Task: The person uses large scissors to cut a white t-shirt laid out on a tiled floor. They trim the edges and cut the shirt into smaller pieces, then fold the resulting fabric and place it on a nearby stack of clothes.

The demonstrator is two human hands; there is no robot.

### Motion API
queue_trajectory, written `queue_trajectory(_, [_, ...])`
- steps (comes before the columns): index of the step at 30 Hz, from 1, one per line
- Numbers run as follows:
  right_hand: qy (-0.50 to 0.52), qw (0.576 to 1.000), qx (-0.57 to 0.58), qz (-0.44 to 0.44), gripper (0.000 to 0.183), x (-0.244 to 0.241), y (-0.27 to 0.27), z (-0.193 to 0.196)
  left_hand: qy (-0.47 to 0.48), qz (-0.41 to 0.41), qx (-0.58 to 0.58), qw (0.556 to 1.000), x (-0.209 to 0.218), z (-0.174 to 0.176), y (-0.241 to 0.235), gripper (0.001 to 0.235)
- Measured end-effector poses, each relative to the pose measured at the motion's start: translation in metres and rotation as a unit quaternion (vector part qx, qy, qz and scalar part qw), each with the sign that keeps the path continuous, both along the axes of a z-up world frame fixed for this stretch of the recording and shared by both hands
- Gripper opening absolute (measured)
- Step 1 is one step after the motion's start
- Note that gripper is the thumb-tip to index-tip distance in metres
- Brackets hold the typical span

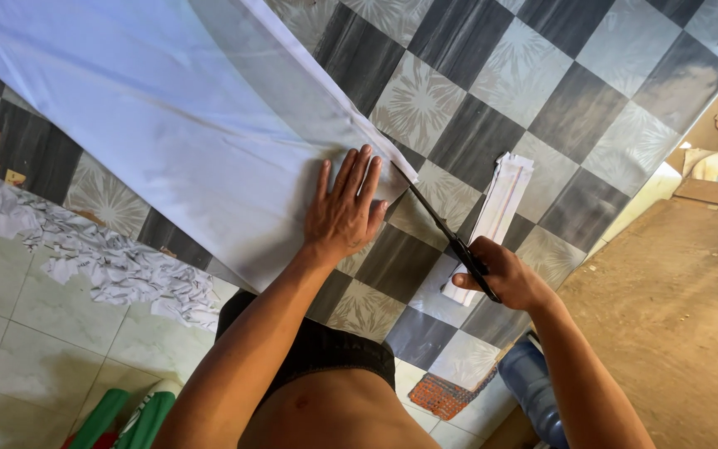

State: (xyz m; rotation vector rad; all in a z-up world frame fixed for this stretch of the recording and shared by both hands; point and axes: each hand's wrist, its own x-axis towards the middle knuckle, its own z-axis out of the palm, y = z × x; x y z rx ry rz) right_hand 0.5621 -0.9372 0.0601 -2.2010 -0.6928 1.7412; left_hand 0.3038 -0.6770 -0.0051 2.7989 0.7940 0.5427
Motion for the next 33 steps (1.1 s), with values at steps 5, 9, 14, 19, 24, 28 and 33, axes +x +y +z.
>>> queue_trajectory(5, [-0.016,1.0,-0.002,0.007,0.056,-0.003,0.009,0.006,0.006,0.004,-0.004,1.0,0.0,0.0,0.0,0.077])
queue_trajectory(9, [-0.022,0.999,-0.015,0.019,0.054,0.001,0.012,0.007,0.004,0.002,-0.002,1.0,0.0,0.003,0.0,0.074])
queue_trajectory(14, [0.007,0.999,0.008,0.047,0.067,0.01,0.002,-0.02,-0.012,-0.012,-0.006,1.0,-0.001,0.0,0.003,0.065])
queue_trajectory(19, [0.005,0.998,0.008,0.064,0.072,0.012,0.005,-0.02,-0.027,-0.009,-0.026,0.999,-0.001,-0.001,-0.001,0.066])
queue_trajectory(24, [-0.009,0.997,-0.014,0.075,0.072,0.01,0.009,-0.013,-0.025,0.002,-0.004,1.0,0.0,-0.001,0.001,0.077])
queue_trajectory(28, [-0.019,0.996,-0.033,0.076,0.073,0.01,0.007,-0.011,-0.029,0.008,0.0,1.0,-0.001,-0.001,0.001,0.081])
queue_trajectory(33, [-0.033,0.997,-0.038,0.066,0.07,0.002,0.033,0.003,-0.032,0.005,-0.002,0.999,-0.001,0.001,0.001,0.084])
